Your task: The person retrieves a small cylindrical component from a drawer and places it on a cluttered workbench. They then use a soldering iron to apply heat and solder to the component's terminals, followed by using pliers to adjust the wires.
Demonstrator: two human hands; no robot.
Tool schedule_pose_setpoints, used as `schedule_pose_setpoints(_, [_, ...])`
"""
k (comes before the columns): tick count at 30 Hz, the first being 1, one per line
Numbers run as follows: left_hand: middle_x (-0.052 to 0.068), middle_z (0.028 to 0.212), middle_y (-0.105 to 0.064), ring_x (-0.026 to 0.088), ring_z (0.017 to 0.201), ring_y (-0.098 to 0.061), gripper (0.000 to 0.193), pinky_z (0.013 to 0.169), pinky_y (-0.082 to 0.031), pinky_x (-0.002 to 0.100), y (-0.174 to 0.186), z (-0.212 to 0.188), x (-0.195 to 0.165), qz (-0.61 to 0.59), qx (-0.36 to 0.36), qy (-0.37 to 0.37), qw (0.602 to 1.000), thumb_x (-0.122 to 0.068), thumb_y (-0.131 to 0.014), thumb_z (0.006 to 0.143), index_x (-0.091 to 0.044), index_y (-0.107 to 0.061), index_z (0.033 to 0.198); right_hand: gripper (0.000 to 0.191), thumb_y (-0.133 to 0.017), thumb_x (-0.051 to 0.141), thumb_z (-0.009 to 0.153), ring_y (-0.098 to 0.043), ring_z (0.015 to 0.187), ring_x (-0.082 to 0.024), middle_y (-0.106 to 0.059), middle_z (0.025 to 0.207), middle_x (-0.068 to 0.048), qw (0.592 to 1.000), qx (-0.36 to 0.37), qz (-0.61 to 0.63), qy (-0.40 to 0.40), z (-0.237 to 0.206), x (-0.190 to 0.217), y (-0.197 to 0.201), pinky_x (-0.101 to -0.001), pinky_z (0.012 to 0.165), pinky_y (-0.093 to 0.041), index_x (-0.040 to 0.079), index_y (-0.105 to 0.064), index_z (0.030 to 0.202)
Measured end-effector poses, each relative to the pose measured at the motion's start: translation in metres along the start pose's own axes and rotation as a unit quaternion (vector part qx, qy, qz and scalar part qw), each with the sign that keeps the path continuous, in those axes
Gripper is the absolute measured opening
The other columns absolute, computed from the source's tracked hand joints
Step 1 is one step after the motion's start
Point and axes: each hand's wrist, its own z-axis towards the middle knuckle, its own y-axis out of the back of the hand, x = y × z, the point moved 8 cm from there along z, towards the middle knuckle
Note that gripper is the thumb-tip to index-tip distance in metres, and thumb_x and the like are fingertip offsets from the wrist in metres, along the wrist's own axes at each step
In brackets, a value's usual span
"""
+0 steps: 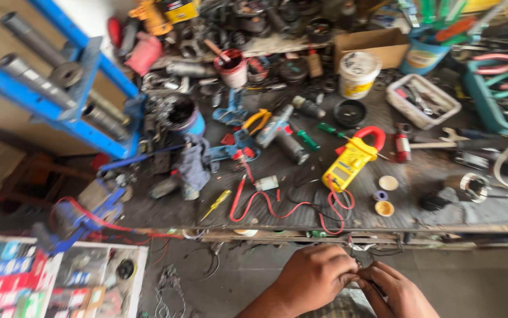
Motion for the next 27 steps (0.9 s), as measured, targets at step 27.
schedule_pose_setpoints(27, [0.016,0.160,-0.052,0.030,0.142,-0.058,0.067,0.118,-0.050,0.038,0.031,0.006,-0.023,-0.118,0.080,-0.052,0.988,-0.026,-0.068,0.106,-0.010,-0.036,0.163,0.021,-0.070,0.002,0.089,-0.064,0.096,-0.013,-0.073,0.096,-0.009,0.959,-0.148,0.240,0.002,0.010,-0.076,0.001,-0.0259,0.088,-0.048,-0.005,-0.070,0.109])
